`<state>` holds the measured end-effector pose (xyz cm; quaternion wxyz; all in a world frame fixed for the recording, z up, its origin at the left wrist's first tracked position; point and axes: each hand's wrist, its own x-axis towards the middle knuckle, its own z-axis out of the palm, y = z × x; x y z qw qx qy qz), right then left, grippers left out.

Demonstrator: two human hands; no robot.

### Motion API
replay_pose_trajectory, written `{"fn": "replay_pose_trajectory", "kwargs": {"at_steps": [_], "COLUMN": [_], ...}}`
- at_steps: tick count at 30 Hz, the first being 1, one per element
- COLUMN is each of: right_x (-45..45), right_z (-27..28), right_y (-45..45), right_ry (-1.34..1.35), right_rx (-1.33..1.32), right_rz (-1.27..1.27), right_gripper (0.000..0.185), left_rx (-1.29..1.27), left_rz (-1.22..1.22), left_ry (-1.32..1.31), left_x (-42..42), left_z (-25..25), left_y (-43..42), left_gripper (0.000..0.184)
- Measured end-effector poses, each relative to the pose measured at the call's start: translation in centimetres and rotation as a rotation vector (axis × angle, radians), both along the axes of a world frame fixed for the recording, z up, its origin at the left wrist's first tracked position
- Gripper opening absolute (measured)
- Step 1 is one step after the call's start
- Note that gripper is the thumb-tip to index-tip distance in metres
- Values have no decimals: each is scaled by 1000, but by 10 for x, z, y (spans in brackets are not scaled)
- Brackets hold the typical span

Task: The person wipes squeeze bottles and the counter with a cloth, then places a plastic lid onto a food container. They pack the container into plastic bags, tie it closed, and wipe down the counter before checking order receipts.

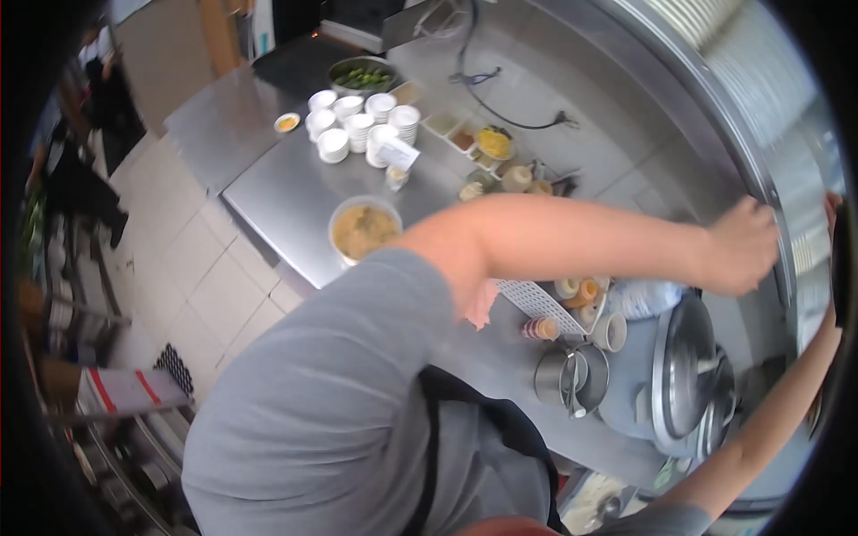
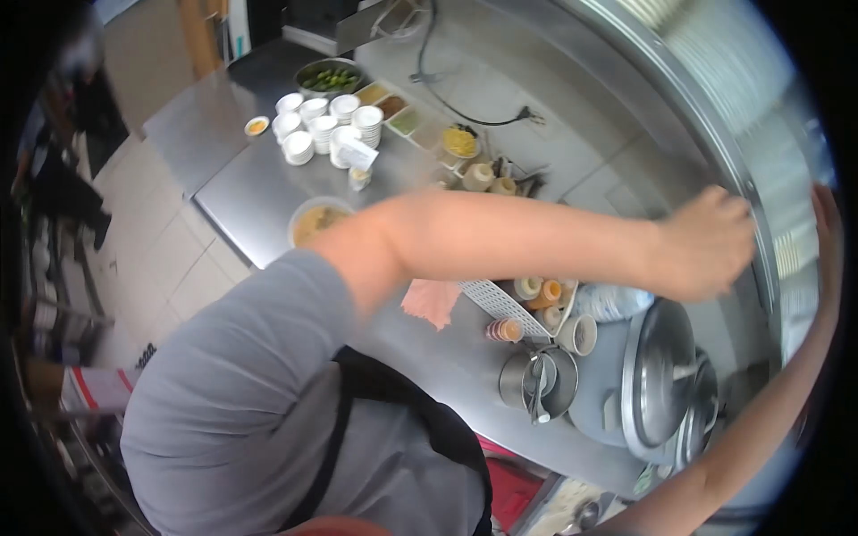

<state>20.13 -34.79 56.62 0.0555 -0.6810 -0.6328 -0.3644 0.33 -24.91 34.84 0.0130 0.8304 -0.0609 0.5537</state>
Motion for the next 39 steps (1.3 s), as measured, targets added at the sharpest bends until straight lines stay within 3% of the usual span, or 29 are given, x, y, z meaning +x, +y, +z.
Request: {"fn": "replay_pose_trajectory", "kwargs": {"at_steps": [2,4,8,9,11,21,23,25,27,28,30,33,36,38,39], "right_x": [-40,-67,-74,-72,-64,-29,-29,-33,122,96,36,0,-13,-11,-7], "right_z": [-13,-20,-24,-24,-20,-12,-7,-4,45,36,4,-10,-20,-22,-20], "right_y": [-5,-7,-4,-3,-1,10,18,23,44,34,26,20,14,8,6], "right_ry": [-143,230,313,312,23,-274,-591,-628,-523,-503,-424,-398,-386,-351,-237], "right_rx": [-20,3,1,-6,-59,91,165,176,182,217,313,376,431,453,442], "right_rz": [98,-4,-25,-19,-34,146,199,-85,66,-50,60,16,133,70,157], "right_gripper": [25,29,27,27,27,17,18,21,43,42,33,20,15,14,13], "left_rx": [133,144,156,151,37,77,90,96,113,126,114,142,156,166,168], "left_rz": [245,309,479,486,414,408,396,354,376,352,225,230,234,242,260], "left_ry": [-328,-343,-344,-344,-229,-120,-158,-245,-155,-184,-244,-259,-249,-247,-237], "left_x": [28,46,77,89,107,126,122,124,104,102,98,96,92,91,91], "left_z": [4,19,53,60,69,72,72,69,70,69,69,71,74,74,74], "left_y": [-3,4,17,20,22,24,24,25,22,24,25,24,22,21,20], "left_gripper": [62,70,84,84,88,80,80,80,79,78,79,74,73,72,71]}}
